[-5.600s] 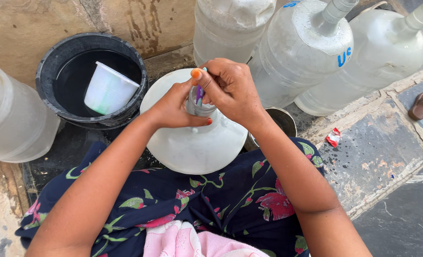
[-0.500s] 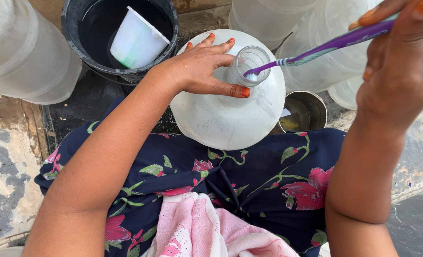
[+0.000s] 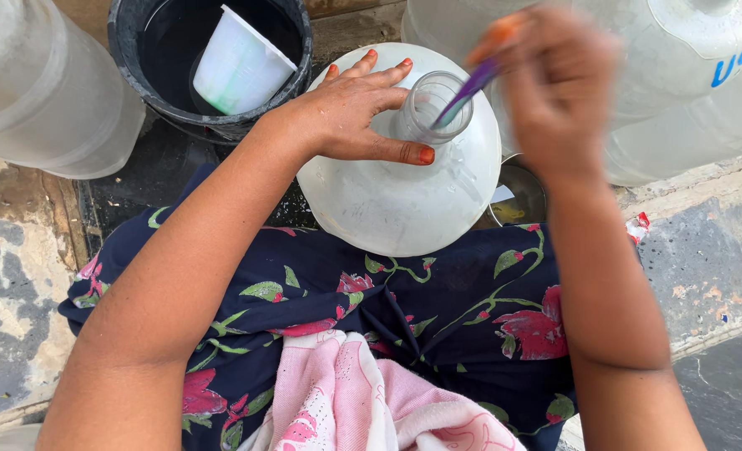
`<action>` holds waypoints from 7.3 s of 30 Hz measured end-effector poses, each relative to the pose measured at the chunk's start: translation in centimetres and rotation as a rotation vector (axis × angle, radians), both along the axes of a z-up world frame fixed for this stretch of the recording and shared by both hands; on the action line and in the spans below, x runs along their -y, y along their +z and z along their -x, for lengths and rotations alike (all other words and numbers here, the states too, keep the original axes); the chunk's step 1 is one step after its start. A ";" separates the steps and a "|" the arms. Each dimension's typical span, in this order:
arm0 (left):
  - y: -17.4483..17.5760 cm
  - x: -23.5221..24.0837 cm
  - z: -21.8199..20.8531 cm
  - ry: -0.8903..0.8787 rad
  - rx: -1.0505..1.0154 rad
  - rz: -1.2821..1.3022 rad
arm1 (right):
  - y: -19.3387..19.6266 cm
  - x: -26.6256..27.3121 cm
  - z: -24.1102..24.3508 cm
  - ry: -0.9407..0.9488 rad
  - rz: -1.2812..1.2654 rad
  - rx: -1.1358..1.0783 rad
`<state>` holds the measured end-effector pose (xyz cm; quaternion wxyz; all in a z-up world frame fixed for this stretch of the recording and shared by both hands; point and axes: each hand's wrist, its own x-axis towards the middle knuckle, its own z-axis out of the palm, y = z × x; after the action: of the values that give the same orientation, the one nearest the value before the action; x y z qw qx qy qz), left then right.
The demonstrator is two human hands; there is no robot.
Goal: The person cleans a large plastic water dispenser by first scrubbing the inside of the neck with a toothbrush and then wiping the exterior surface with a sponge. The person uses water from a nearby bucket to rinse the tools during the process.
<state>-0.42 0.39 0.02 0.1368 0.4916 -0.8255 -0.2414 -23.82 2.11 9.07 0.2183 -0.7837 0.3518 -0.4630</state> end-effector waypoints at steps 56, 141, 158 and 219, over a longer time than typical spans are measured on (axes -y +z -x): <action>-1.1 -0.3 3.0 -0.096 -0.181 -0.030 | -3.7 2.6 1.8 0.129 -0.097 0.087; -2.4 -1.2 3.0 -0.075 -0.112 0.273 | -1.5 2.0 0.4 0.209 0.066 -0.201; -1.7 -1.0 3.5 0.060 -0.263 0.364 | -2.4 1.9 0.2 0.155 0.039 -0.081; 0.0 -1.3 1.6 -0.209 -0.136 0.344 | -1.4 1.5 2.3 0.191 -0.151 0.195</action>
<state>-2.04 1.69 0.03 0.2482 0.3552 -0.8900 -0.1422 -26.16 0.65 7.68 0.3525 -0.7464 0.2867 -0.4862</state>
